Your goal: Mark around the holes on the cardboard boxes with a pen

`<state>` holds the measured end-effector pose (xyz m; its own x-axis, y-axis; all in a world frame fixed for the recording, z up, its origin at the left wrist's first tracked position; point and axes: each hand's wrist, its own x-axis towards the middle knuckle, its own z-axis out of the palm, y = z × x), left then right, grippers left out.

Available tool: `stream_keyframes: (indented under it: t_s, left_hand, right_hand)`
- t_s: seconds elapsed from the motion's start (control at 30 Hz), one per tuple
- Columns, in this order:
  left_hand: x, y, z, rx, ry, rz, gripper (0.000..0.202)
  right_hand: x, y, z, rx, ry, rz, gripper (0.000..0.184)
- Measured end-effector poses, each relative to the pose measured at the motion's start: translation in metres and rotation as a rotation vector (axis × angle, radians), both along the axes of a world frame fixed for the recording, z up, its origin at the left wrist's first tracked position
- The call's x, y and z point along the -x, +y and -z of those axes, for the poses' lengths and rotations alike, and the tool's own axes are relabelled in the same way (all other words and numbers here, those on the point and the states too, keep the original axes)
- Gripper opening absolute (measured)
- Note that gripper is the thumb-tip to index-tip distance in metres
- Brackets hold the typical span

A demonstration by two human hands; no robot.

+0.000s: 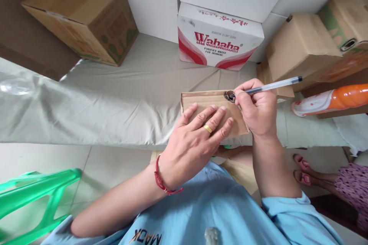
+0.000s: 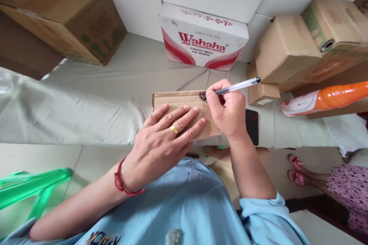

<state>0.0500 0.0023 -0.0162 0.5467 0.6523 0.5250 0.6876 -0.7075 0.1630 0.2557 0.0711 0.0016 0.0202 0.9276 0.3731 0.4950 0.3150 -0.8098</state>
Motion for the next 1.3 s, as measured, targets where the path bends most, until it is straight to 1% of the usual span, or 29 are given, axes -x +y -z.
stream_keyframes:
  t_s: [0.1,0.33,0.57,0.7,0.87,1.0,1.13,1.3]
  left_hand:
    - [-0.0003,0.0003,0.0003,0.003,-0.002,0.002,0.037]
    - [0.0005,0.0,0.003,0.002,-0.011,0.003,0.038]
    - [0.0006,0.0002,0.0044,0.011,-0.016,0.005,0.039]
    - [0.0008,0.0,0.004,0.013,-0.02,0.008,0.04]
    - [0.0014,-0.0002,0.0048,0.018,-0.022,0.006,0.041]
    - [0.0013,-0.0004,0.0066,0.011,-0.03,0.008,0.041]
    - [0.0013,-0.0007,0.0069,0.017,-0.024,0.007,0.042]
    - [0.0017,-0.001,0.0062,0.024,-0.022,0.01,0.042]
  right_hand:
    - [0.0019,-0.002,-0.0038,0.003,-0.089,0.002,0.017]
    - [0.0037,0.0016,-0.0045,0.001,-0.164,0.032,0.015]
    - [0.0059,0.0025,-0.0001,-0.075,-0.087,0.059,0.022]
    - [0.0067,0.0035,-0.0007,-0.054,-0.122,0.027,0.025]
    - [0.008,0.0044,-0.0008,-0.079,-0.072,0.033,0.024]
    - [0.0083,0.004,0.0003,-0.076,-0.095,0.007,0.024]
    - [0.0084,0.0041,0.0015,-0.111,-0.09,0.049,0.023]
    - [0.0096,0.003,0.0016,-0.112,-0.093,0.044,0.024]
